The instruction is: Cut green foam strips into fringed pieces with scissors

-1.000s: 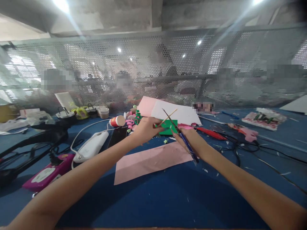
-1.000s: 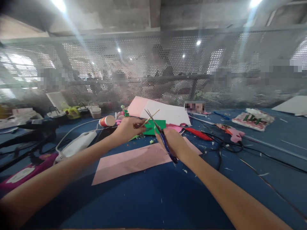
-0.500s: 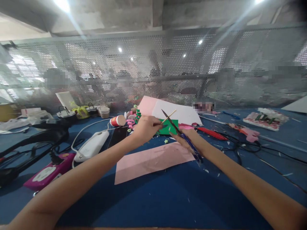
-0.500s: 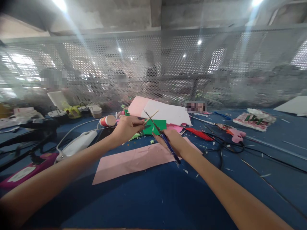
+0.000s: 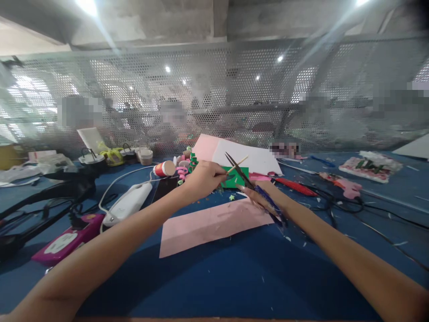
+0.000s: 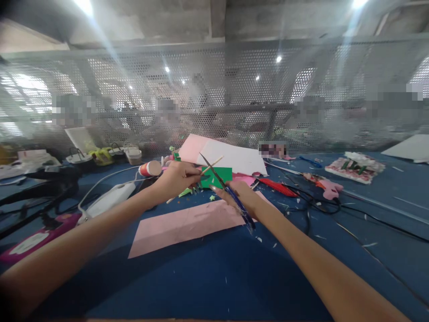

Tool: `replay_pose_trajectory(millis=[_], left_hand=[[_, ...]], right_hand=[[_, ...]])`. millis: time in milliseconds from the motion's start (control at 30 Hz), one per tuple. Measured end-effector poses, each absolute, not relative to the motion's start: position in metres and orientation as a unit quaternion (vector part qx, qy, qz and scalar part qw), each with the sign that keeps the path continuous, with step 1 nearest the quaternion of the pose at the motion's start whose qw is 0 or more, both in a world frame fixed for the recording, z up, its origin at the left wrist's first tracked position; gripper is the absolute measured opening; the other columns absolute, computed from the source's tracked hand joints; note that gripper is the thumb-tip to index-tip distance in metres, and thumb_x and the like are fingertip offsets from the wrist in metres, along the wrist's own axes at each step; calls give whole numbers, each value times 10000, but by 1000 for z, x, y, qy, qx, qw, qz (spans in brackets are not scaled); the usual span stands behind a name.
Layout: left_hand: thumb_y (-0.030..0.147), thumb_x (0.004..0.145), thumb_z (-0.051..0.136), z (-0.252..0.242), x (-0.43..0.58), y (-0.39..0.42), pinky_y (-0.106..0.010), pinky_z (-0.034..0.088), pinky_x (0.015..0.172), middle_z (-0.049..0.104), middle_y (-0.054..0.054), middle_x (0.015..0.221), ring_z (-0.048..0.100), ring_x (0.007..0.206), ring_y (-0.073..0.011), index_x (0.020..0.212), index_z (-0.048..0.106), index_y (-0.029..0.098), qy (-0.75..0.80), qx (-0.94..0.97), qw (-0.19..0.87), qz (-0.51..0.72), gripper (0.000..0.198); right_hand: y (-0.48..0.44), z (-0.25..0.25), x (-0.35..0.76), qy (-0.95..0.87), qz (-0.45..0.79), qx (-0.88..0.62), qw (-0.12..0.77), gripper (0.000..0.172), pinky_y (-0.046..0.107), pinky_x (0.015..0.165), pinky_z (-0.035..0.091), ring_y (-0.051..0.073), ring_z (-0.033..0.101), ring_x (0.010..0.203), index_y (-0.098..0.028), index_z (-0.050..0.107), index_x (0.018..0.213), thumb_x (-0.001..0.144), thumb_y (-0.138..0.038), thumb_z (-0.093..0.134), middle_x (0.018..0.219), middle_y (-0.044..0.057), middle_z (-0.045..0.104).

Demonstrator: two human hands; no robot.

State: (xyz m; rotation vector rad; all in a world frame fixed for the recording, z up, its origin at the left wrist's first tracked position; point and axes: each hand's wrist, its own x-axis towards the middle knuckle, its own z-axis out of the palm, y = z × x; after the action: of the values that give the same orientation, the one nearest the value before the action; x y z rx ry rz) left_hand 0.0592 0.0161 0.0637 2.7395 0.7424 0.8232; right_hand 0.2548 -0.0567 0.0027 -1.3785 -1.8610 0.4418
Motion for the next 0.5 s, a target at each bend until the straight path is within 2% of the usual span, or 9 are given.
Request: replay_pose_trajectory(millis=[133, 333, 500], left_hand=[[216, 781, 522, 64, 59, 17, -201, 348, 513, 614, -18, 560, 511, 528, -80, 627, 661, 125, 245, 927, 89, 271, 227], [199, 782, 511, 67, 59, 16, -183, 377, 483, 614, -21, 553, 515, 471, -64, 662, 685, 117, 264, 922, 120, 259, 227], [120, 723, 541, 69, 59, 19, -157, 398, 452, 592, 10, 515, 530, 459, -61, 671, 685, 105, 285, 890, 257, 244, 154]], right_hand=[[-57, 4, 252, -740, 139, -547, 365, 382, 240, 447, 358, 134, 493, 491, -174, 583, 725, 813, -526, 462, 515, -2, 521], [-53, 3, 246, -719, 1, -617, 321, 367, 244, 481, 385, 155, 556, 494, -172, 599, 752, 843, -472, 409, 535, 25, 569], [-51, 3, 248, -726, -64, -616, 299, 381, 264, 564, 420, 191, 617, 600, -166, 581, 759, 866, -462, 366, 615, 68, 611]])
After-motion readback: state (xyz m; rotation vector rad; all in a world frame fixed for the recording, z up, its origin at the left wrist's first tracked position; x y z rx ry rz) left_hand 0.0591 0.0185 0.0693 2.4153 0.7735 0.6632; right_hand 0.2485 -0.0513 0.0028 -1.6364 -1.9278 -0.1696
